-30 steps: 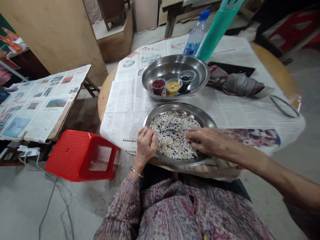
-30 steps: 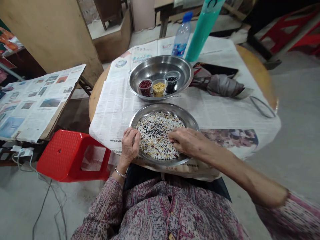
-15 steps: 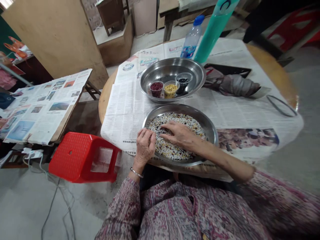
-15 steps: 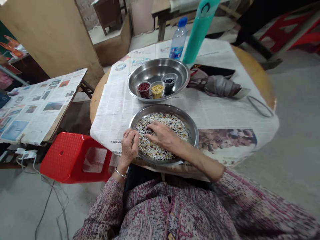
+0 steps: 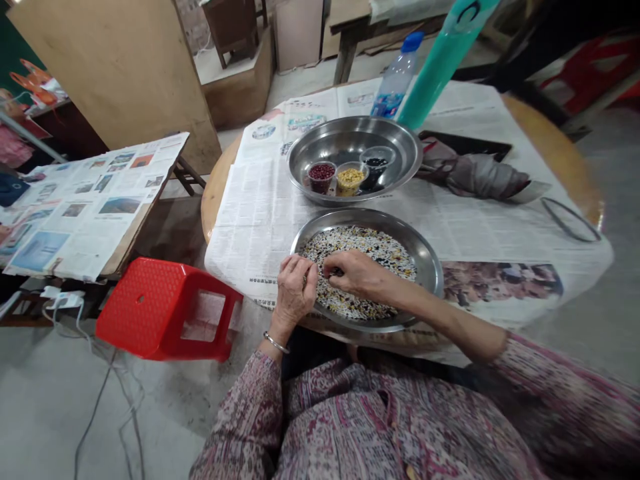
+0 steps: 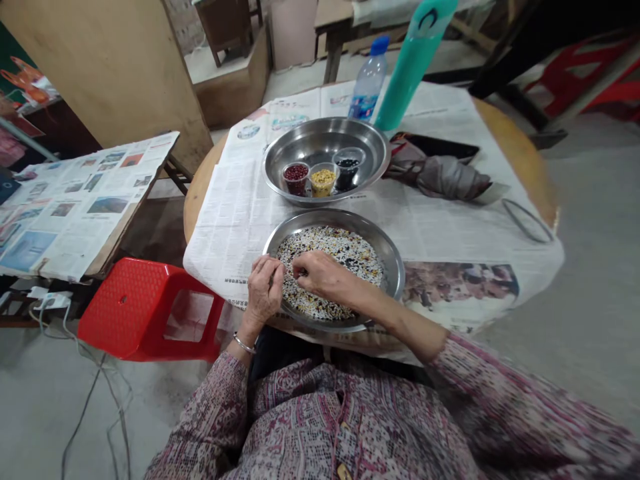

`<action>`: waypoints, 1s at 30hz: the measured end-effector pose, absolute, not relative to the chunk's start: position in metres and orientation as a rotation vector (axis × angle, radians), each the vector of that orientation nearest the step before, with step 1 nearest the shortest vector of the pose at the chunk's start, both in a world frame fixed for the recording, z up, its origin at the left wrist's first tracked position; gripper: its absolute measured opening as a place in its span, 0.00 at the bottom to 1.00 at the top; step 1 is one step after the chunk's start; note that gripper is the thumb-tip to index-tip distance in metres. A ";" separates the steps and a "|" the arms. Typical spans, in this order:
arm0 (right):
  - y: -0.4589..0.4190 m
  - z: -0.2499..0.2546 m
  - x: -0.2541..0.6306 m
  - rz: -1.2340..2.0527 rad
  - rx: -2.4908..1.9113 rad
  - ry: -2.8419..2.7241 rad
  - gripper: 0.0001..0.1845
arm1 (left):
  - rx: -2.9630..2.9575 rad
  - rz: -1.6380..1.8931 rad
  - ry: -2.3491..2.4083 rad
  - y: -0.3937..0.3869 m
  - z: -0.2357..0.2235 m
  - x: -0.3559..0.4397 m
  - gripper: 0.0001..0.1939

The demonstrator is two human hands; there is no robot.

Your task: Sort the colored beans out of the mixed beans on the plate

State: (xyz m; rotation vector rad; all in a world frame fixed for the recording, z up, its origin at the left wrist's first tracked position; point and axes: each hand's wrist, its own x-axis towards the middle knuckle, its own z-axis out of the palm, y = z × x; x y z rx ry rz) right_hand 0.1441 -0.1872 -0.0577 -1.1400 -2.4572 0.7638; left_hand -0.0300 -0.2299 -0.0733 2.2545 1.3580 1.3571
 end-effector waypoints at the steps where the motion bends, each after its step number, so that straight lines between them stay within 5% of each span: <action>1: -0.191 -0.055 0.149 0.785 -1.100 -2.453 0.08 | 2.259 1.346 1.358 -0.230 -0.073 -0.030 0.15; 8: -0.221 -0.054 0.156 0.828 -0.739 -2.561 0.10 | 2.242 1.346 1.374 -0.231 -0.074 -0.029 0.15; 20: -0.175 -0.072 0.168 0.039 -1.400 -2.359 0.21 | 2.275 1.396 1.335 -0.230 -0.071 -0.029 0.14; 30: -0.211 -0.087 0.164 0.062 -0.810 -2.731 0.31 | 2.226 1.367 1.357 -0.230 -0.073 -0.030 0.14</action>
